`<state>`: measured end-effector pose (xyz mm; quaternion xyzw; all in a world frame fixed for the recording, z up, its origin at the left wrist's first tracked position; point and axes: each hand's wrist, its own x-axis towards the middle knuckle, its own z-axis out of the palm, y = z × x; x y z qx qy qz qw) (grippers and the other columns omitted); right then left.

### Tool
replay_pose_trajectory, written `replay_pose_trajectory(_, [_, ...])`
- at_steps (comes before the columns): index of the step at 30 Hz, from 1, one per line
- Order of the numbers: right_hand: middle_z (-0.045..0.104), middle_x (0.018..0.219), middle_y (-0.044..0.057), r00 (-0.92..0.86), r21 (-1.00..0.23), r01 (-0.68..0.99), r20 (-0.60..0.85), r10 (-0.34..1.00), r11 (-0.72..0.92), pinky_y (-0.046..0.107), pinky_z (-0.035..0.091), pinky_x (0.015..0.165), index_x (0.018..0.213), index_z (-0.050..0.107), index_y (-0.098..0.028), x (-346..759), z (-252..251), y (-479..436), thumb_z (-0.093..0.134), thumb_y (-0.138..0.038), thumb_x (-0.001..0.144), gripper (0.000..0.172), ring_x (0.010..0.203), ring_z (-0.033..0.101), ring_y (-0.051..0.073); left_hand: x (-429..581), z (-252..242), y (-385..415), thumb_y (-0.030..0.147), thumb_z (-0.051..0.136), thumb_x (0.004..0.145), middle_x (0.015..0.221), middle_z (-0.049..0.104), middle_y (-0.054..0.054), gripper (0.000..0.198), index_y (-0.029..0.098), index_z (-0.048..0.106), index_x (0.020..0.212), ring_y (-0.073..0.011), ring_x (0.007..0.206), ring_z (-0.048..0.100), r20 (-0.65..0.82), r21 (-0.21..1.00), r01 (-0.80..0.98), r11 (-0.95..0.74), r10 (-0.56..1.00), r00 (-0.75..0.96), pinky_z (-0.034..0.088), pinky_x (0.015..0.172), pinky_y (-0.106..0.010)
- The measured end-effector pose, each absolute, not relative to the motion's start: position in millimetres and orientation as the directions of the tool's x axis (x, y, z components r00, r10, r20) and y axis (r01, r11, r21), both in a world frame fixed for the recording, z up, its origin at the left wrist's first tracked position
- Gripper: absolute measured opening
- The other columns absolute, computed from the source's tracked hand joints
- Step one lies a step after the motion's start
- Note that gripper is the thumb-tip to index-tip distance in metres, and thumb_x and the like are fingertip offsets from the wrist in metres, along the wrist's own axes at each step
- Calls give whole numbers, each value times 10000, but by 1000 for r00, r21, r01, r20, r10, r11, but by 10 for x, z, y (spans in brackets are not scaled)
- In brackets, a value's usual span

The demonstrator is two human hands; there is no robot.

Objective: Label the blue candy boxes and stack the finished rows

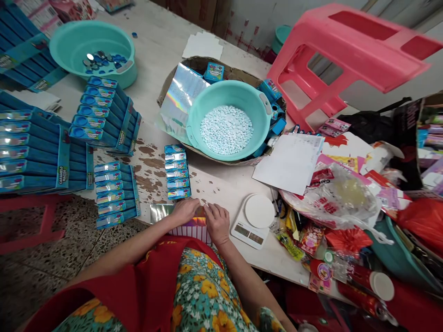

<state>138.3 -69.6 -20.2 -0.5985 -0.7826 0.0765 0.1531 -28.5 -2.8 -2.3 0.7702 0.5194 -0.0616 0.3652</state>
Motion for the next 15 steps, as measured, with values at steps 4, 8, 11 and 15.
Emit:
replay_pose_trajectory(4, [562,1255,43,-291,-254,916,109,951,309,419,339,907,1237,511,-310,1418,-243,-715,498,-203,869,383,1149,463,259,-296,-54,-4,290,361,879,867,651,-99,245,189,582,915,-217,846,593,-479,535,826,-176,742,469,405,689,-289])
replay_pose_trajectory(8, [571,1237,57,-307,-269,909,89,948,320,418,354,909,1248,503,-287,1394,-226,-730,493,-203,871,386,1152,461,260,-312,-70,22,296,357,878,841,653,-96,265,187,599,869,-213,812,594,-476,586,799,-138,740,476,399,668,-280])
replay_pose_trajectory(11, [605,1168,59,-288,-313,898,116,951,310,414,371,907,1118,593,-276,1399,-173,-749,507,-226,865,272,1121,482,245,-311,-69,34,295,333,886,834,653,-84,290,188,602,867,-198,789,592,-477,592,798,-116,747,463,395,647,-267])
replay_pose_trajectory(15, [584,1182,89,-244,-368,889,121,962,272,408,396,902,1070,604,-234,1427,-119,-701,514,-273,860,232,1098,494,238,-303,-71,40,295,349,881,808,649,-78,279,182,602,854,-194,762,586,-474,614,784,-95,750,462,390,628,-263])
